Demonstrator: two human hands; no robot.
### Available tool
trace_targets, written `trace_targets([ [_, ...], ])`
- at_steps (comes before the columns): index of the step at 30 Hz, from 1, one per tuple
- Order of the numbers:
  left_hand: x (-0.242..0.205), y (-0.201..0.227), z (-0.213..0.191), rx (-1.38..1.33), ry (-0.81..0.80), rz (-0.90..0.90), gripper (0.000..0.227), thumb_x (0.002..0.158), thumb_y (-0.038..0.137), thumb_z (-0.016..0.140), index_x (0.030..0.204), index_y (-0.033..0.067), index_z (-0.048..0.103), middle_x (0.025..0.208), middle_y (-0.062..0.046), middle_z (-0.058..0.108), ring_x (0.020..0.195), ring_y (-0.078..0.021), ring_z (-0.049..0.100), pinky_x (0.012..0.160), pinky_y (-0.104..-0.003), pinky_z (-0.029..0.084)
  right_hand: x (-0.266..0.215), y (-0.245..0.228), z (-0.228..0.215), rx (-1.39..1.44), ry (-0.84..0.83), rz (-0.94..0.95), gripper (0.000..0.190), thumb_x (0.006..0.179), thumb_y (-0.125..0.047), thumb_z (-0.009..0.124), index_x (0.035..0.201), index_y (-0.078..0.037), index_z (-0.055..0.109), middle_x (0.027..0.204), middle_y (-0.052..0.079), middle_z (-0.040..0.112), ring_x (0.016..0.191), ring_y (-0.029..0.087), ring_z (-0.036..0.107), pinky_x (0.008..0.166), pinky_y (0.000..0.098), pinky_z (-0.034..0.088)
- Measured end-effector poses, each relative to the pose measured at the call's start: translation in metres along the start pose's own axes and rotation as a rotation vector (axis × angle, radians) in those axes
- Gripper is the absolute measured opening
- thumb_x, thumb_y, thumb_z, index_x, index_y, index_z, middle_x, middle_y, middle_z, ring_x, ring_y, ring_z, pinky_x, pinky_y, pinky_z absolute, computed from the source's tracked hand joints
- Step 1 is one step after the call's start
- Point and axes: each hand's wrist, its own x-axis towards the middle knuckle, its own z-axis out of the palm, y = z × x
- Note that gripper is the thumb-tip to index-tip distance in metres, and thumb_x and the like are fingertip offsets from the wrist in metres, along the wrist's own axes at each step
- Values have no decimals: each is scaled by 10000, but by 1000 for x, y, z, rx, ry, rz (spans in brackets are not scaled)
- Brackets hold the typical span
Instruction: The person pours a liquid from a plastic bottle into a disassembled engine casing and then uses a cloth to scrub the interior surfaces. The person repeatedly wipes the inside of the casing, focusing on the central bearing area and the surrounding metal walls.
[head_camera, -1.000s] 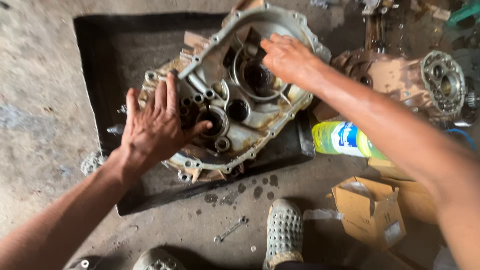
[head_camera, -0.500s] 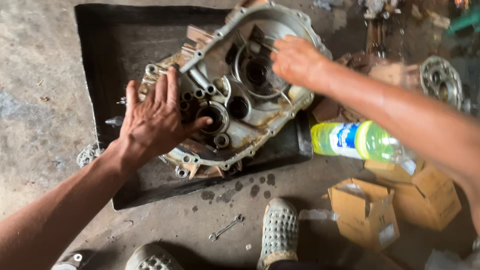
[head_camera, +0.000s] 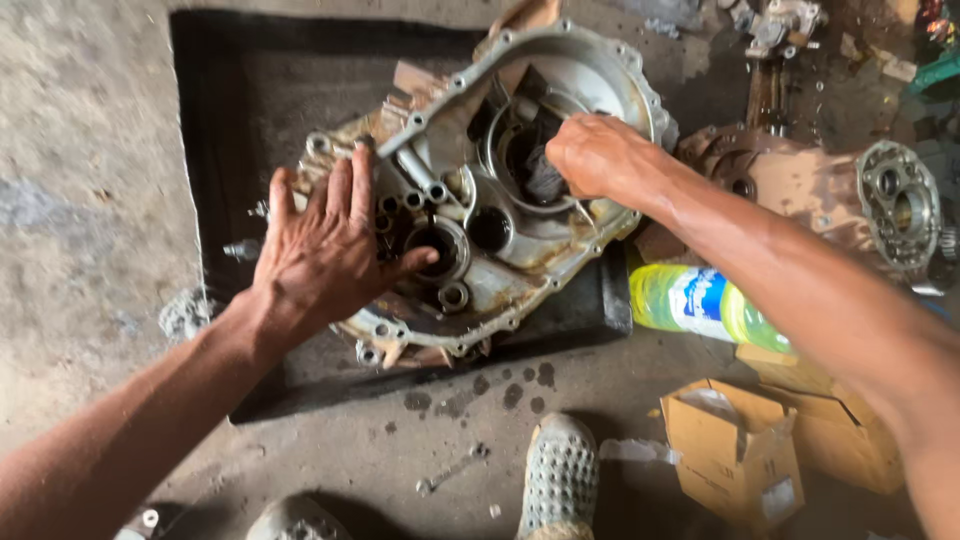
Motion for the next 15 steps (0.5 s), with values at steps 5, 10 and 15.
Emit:
trace_targets([
  [5,-2,-4,3,-15,-15,-26,1200,870,856,351,1559,-82,60,1571,-267,306,1426,-378,359,1153,-690,106,-13,-8,-8,353,452,-74,230,868,-138,707,1029,25,685,1057,271,712,870,349,717,757,428,584],
  [10,1,-2,5,16,-10,-34,1210,861,862,368,1564,-74,63,1550,-269,323,1408,-396,362,1137,-684,113,51,-41,42,923,488,270,480,907,-202,720,1289,45,566,1235,247,655,1080,300,641,941,401,505],
  [15,1,-2,7,2,2,-18,1221,858,865,375,1557,-92,81,1537,-281,347,1405,-377,399,1140,-688,130,57,-11,58,625,165,51,400,949,-132,608,1338,-36,621,1244,214,695,1095,295,690,998,394,553],
])
